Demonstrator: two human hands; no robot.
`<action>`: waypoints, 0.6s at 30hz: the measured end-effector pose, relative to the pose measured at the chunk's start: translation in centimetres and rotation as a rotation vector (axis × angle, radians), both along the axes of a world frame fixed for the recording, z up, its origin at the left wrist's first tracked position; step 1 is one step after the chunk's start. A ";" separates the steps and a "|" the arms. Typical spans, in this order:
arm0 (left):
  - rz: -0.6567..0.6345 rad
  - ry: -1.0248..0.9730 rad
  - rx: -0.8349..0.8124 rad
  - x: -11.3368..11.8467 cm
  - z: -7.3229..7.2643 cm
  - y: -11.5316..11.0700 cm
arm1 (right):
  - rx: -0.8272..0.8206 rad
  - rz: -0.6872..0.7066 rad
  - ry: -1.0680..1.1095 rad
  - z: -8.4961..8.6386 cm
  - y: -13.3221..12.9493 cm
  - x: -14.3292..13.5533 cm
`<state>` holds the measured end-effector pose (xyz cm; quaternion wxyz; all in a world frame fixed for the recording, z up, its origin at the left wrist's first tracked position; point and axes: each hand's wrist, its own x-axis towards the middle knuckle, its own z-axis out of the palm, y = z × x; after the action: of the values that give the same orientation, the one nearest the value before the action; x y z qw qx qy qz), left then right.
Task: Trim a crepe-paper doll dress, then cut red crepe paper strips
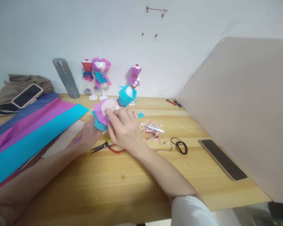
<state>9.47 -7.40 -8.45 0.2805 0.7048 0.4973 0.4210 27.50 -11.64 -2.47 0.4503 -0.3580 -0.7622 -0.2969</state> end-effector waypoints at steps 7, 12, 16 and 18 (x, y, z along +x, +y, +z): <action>-0.017 0.011 0.052 -0.2 0.0 0.2 | -0.009 0.092 -0.057 -0.3 0.2 0.2; 0.015 0.125 0.114 -0.2 -0.4 0.5 | -0.035 0.027 -0.068 0.0 0.2 0.1; -0.001 0.156 0.178 -0.3 -0.9 0.9 | -0.032 0.079 -0.061 0.2 0.1 0.1; 0.007 0.171 0.195 -0.3 -1.1 1.0 | -0.022 0.067 -0.059 0.3 0.0 0.2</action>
<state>9.12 -6.45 -9.55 0.1658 0.7603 0.4785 0.4069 27.67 -11.67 -2.16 0.4332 -0.3284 -0.7899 -0.2838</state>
